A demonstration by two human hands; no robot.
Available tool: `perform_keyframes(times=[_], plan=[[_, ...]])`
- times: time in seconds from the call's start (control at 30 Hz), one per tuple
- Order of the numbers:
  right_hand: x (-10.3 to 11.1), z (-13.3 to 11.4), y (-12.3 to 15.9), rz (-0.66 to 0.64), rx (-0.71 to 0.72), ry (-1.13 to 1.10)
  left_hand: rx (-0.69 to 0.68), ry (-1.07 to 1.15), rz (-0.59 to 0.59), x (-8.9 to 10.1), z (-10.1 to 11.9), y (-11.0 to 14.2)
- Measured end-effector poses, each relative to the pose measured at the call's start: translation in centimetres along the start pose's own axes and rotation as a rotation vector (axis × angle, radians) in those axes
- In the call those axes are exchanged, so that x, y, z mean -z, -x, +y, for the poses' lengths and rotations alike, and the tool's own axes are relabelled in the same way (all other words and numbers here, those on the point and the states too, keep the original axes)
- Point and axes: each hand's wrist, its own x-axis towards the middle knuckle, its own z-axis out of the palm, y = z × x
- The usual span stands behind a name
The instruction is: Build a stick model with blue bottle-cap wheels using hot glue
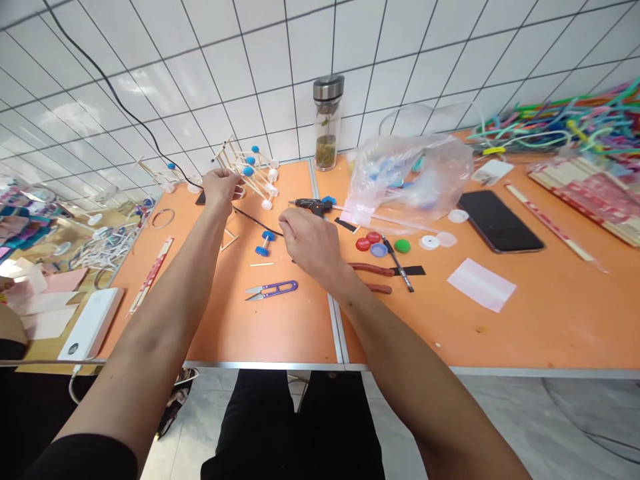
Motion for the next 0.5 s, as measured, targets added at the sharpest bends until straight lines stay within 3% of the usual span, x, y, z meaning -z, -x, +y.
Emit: perform_keyframes(times=[0.5], plan=[[-0.17, -0.17, 0.13, -0.004, 0.004, -0.023, -0.027, -0.048, -0.025, -0.78, -0.64, 0.87]])
